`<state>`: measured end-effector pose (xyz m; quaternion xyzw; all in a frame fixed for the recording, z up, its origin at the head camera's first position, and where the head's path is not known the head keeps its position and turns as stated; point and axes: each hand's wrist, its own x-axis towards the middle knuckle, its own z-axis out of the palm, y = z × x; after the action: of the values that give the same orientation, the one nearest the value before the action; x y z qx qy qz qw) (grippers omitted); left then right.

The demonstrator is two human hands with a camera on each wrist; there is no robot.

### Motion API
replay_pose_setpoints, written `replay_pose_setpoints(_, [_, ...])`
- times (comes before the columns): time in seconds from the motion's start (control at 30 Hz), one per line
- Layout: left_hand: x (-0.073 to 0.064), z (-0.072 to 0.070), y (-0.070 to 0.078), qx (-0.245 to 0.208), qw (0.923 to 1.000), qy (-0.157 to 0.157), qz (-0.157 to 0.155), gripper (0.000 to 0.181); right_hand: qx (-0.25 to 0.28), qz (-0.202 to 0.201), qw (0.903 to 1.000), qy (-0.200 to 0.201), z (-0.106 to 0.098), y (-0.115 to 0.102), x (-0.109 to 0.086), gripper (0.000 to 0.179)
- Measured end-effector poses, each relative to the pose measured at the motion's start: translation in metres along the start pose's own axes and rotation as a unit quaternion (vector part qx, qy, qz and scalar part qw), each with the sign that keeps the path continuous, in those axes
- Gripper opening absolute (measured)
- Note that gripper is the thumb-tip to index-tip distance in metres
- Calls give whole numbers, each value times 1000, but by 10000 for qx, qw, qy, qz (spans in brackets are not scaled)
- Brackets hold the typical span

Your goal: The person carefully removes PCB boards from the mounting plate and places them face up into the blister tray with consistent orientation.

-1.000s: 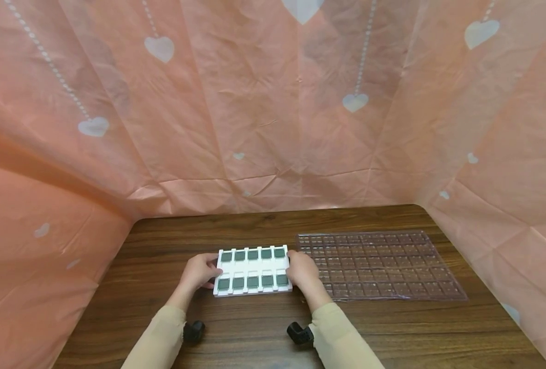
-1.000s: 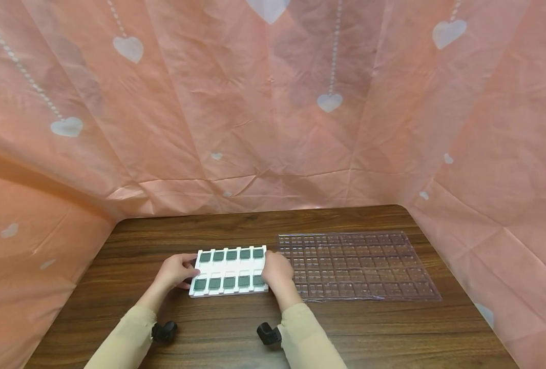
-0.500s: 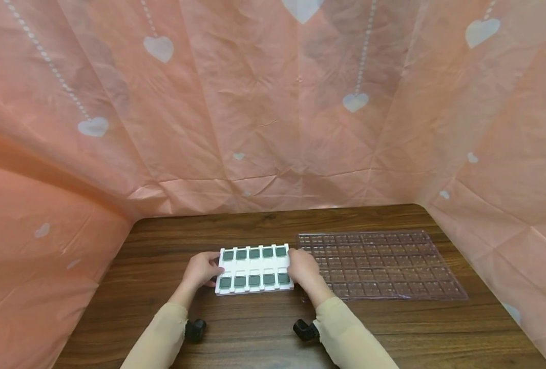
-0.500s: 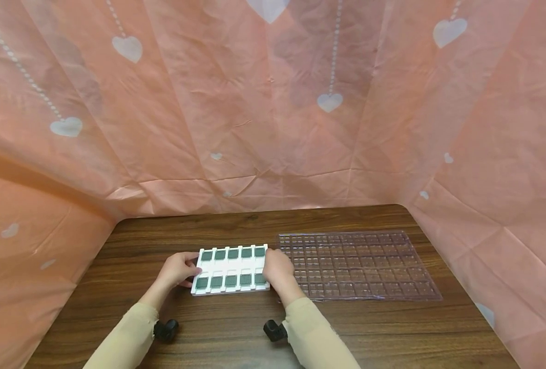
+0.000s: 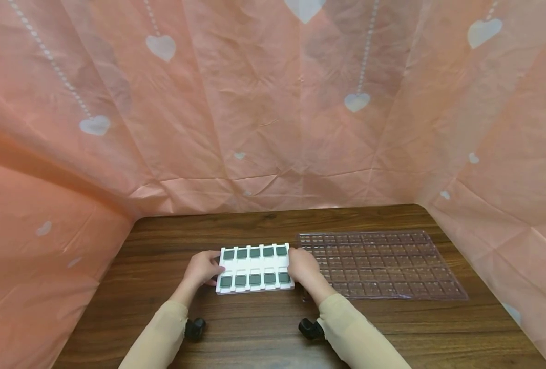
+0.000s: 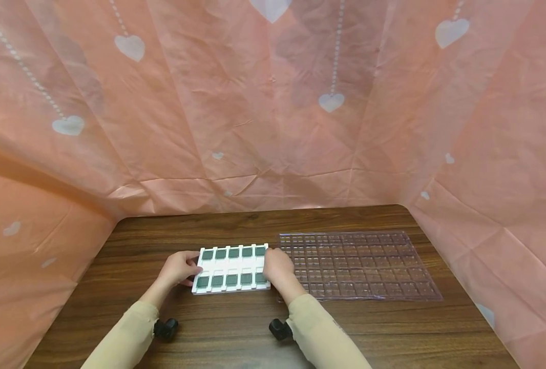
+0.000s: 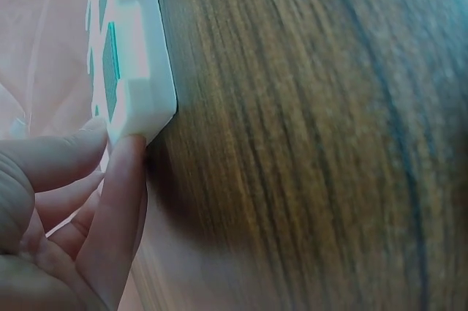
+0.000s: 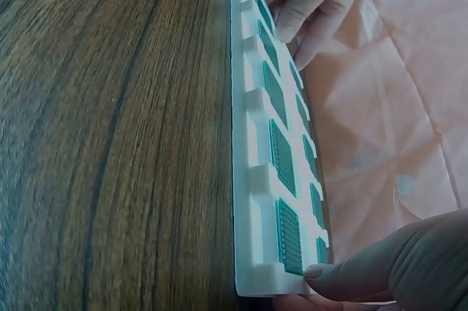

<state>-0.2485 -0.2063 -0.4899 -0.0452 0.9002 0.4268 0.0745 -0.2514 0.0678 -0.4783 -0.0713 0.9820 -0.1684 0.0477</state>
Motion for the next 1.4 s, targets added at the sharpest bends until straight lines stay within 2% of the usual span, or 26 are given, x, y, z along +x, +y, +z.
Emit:
replay_pose_setpoints(0.13, [0,0,1,59,10000,-21,29,54,-11,-143,9999,-38,-3,2,-1,24])
replay_pose_setpoints(0.27, [1,-5,2,307,9994,1,160,53,-32,-487,9988,71,-11,5,-3,20])
replay_pose_setpoints(0.5, [4,-18,7,1136,9916,265,566,59,43,-979,9950,186,-31,8,-11,37])
replay_pose_setpoints(0.7, [9,-22,8,1292,9890,268,667,70,193,-1686,9846,409,-40,14,-11,46])
replay_pose_setpoints(0.9, [17,-23,10,1089,9911,13,769,80,304,-2389,9697,403,-46,24,-5,56])
replay_pose_setpoints(1.03, [24,-25,11,566,9970,-332,400,83,220,-2650,9631,408,-52,28,-1,59])
replay_pose_setpoints(1.17, [28,-25,13,129,9981,-602,17,82,72,-2868,9571,404,-58,31,5,63])
replay_pose_setpoints(1.27, [30,-25,15,-85,9975,-684,-152,79,1,-2964,9543,371,-61,32,10,63])
replay_pose_setpoints(1.4, [32,-24,16,-280,9966,-726,-283,76,-76,-2936,9557,206,-64,34,15,63])
